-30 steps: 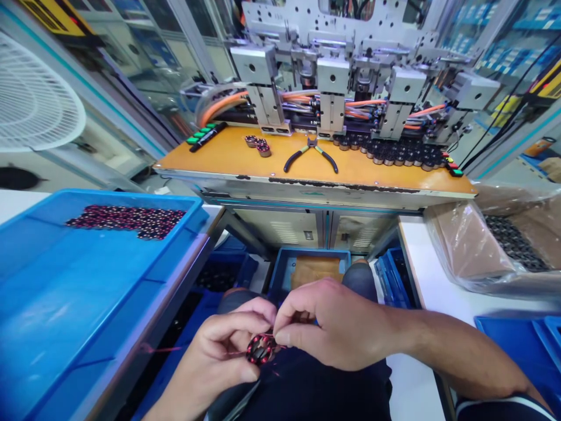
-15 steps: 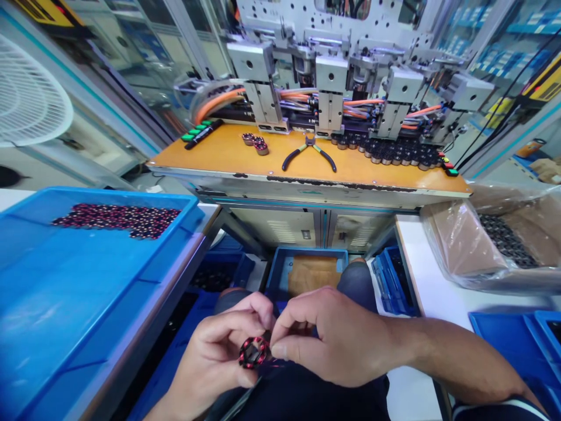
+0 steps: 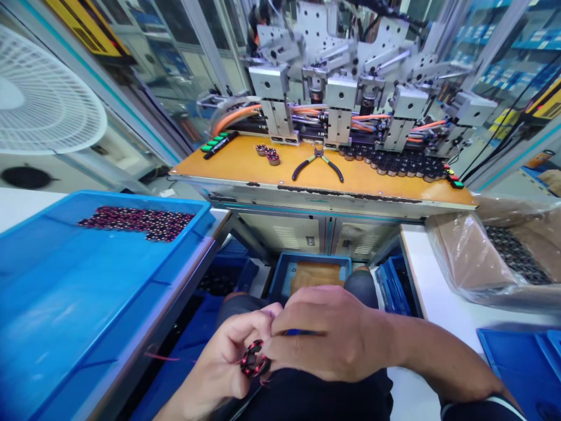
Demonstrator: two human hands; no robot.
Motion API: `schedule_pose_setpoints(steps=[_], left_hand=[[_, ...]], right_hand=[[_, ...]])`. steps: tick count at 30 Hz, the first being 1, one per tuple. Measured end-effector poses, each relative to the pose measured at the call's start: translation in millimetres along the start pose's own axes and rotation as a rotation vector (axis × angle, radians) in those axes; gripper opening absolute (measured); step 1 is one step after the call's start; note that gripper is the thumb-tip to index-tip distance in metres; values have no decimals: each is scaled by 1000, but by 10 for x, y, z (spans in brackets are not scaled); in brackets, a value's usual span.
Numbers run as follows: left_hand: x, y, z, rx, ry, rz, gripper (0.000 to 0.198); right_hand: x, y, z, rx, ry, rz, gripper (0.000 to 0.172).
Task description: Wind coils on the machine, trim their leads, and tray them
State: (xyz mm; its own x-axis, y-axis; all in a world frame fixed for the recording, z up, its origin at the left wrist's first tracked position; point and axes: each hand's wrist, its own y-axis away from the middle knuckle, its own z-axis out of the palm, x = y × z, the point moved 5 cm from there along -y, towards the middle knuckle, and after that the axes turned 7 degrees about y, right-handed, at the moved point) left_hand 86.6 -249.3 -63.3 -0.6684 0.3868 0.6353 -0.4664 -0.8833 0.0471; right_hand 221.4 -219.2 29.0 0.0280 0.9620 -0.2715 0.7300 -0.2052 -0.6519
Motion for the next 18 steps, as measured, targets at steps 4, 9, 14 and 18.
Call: schedule_pose_setpoints(steps=[4,9,14,18], left_hand=[[-10,-9,-10,13,-2,1,39],[36,-41,14,14,-59,61,35],[102,-29,21,49,-266,237,27],[120,7,5,78,-357,343,35]], right_hand=[[17,24,18,3,-18,-3,16],[41,65,45,65,-58,105,14],[18,133,86,204,-87,260,12],[-16,203,147,298,-57,346,13]])
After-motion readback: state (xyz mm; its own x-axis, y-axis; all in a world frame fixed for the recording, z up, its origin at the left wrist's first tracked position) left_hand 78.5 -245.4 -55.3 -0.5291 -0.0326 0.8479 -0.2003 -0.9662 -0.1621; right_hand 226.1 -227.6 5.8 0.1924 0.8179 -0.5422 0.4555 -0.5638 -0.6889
